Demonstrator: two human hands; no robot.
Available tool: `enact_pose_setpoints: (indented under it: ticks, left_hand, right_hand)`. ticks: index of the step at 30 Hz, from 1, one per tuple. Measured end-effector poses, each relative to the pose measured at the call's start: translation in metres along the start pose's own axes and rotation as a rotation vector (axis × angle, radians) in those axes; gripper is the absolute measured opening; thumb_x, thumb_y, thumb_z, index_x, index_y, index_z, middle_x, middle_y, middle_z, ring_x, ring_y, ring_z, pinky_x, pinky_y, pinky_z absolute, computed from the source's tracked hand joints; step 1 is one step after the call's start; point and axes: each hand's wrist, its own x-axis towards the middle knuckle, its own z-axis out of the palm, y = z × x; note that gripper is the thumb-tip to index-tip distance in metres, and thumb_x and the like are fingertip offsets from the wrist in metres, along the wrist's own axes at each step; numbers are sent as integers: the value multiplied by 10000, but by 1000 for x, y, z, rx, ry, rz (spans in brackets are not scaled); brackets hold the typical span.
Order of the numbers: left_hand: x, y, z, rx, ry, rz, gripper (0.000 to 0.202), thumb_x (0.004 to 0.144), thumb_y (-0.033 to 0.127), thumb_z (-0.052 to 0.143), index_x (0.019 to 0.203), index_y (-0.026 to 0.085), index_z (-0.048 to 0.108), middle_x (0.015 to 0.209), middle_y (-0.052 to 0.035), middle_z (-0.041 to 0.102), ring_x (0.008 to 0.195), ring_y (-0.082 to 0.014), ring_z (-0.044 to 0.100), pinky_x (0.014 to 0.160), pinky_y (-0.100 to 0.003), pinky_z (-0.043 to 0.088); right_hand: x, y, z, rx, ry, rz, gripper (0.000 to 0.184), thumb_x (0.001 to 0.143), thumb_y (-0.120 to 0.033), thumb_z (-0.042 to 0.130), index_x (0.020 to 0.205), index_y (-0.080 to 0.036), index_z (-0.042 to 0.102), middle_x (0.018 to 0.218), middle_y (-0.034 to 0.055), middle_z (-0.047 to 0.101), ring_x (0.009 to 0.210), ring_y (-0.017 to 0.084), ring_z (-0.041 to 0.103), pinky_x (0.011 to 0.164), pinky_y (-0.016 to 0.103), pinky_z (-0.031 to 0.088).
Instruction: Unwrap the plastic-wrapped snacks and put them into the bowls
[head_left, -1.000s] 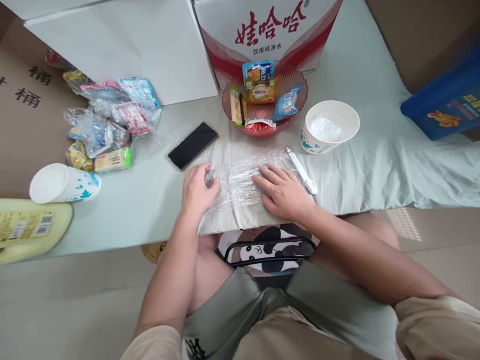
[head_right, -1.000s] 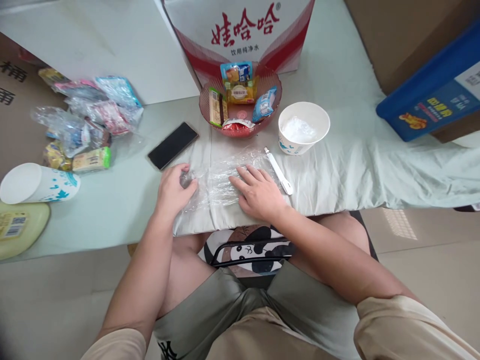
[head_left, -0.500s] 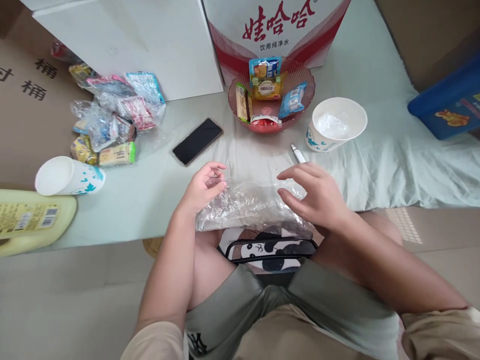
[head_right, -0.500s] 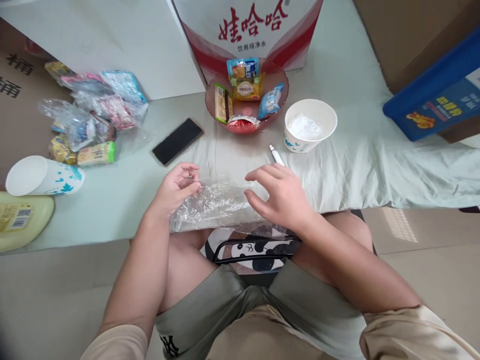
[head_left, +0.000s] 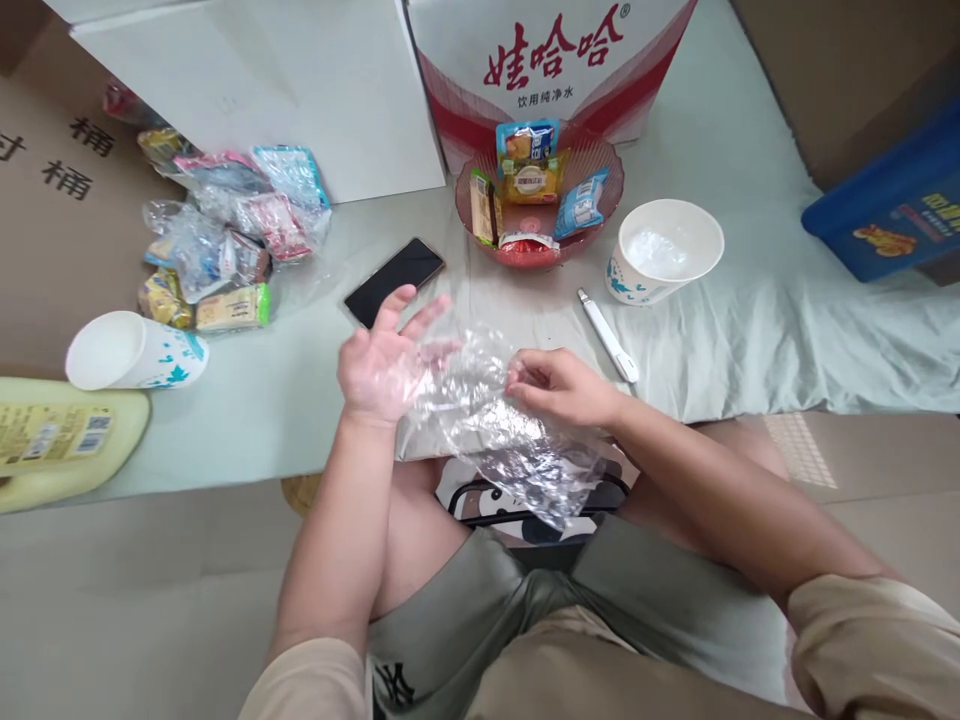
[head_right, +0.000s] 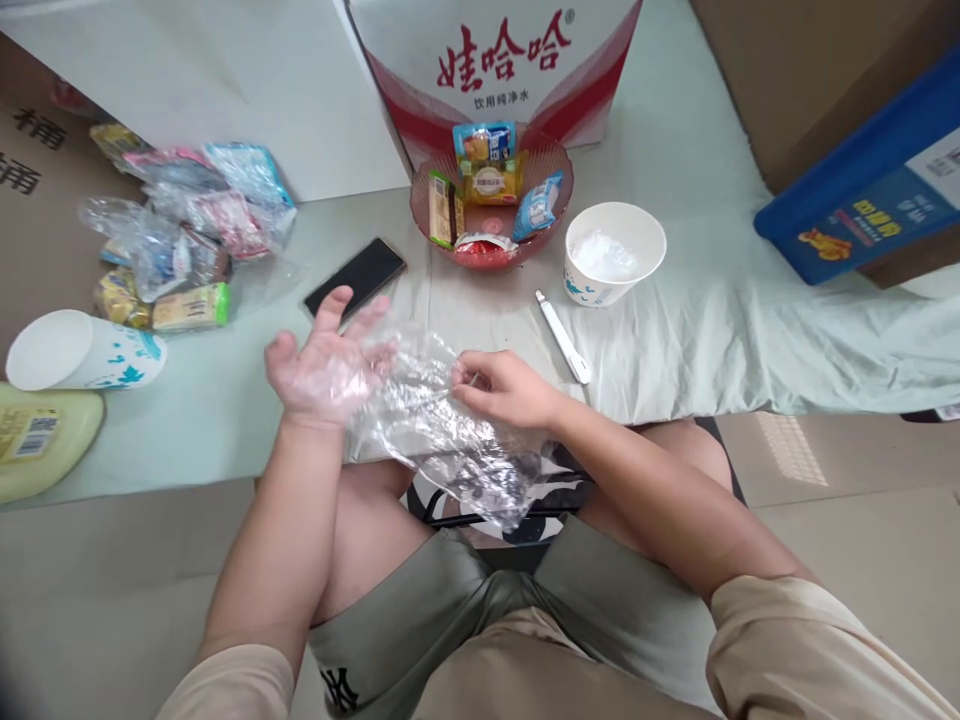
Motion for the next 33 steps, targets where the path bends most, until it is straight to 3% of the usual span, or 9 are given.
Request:
enact_pose_setpoints:
  ticks: [3, 7, 11, 16, 19, 21, 25, 29, 33]
  left_hand:
    - [2, -6, 10, -45, 15, -65, 854, 659, 840, 598, 1257, 230, 597, 1387, -141, 577, 1251, -380, 583, 901, -474, 558]
    - [7, -25, 21, 112, -40, -265, 681, 651, 543, 815, 1194, 178, 626, 1174, -132, 695, 1066, -284, 684, 887, -398, 567]
    - [14, -35, 20, 350, 66, -247, 352, 810, 426, 712, 1044, 174, 638, 808, -47, 738, 671, -158, 709, 622, -266, 549]
    - [11, -31, 12, 468, 43, -166, 334, 862, 453, 652, 1088, 210, 618, 551, 36, 645, 428, -130, 619, 427, -220, 463]
    - [6, -29, 10, 352, 67, -145, 325, 810, 436, 691, 1052, 232, 614, 527, 61, 610, 422, -140, 613, 396, -225, 472]
    - [4, -27, 9, 268, 82, -132, 267, 763, 404, 713, 940, 227, 620, 515, 63, 590, 425, -140, 603, 403, -236, 488]
    - [7, -21, 10, 173, 78, -141, 268, 673, 430, 724, 676, 187, 610, 580, 5, 628, 509, -156, 628, 476, -289, 544]
    - [12, -22, 11, 309, 59, -134, 419, 756, 559, 636, 615, 164, 652, 652, -56, 671, 601, -157, 647, 576, -287, 559]
    - [14, -31, 8, 595, 90, -76, 272, 756, 425, 725, 688, 168, 663, 664, -33, 675, 595, -136, 624, 546, -240, 497]
  right_hand:
    - [3, 1, 2, 186, 278, 69, 156, 860, -334, 579, 834, -199, 505, 736, -12, 613, 555, 83, 551, 543, 251, 427]
    - [8, 4, 2, 181, 512, 122, 126, 857, -305, 589, 855, -201, 517, 802, 12, 652, 569, 90, 586, 548, 257, 447]
    - [7, 5, 1, 213, 441, 109, 165, 832, -284, 575, 968, -191, 577, 1023, 59, 701, 618, 91, 613, 590, 274, 515]
    - [2, 7, -2, 163, 472, 87, 288, 817, -235, 518, 1056, -183, 669, 1116, 68, 707, 636, 91, 598, 619, 281, 539]
    - [-1, 8, -5, 193, 471, 52, 312, 812, -236, 508, 1045, -201, 712, 1165, 68, 696, 569, 69, 547, 576, 277, 508]
    - [-3, 8, -6, 241, 454, -2, 227, 799, -251, 529, 891, -200, 730, 1233, 75, 669, 613, 84, 567, 564, 278, 487]
    - [-3, 11, -10, 232, 430, -41, 128, 719, -222, 566, 644, -188, 664, 1292, 76, 630, 998, 219, 642, 693, 319, 504]
    - [0, 17, -13, 153, 491, 3, 185, 742, -217, 502, 743, -188, 685, 1313, 83, 607, 1159, 258, 591, 809, 357, 515]
    - [1, 23, -15, 141, 547, 105, 303, 904, -351, 432, 1068, -228, 655, 1330, 76, 579, 973, 195, 634, 753, 327, 538]
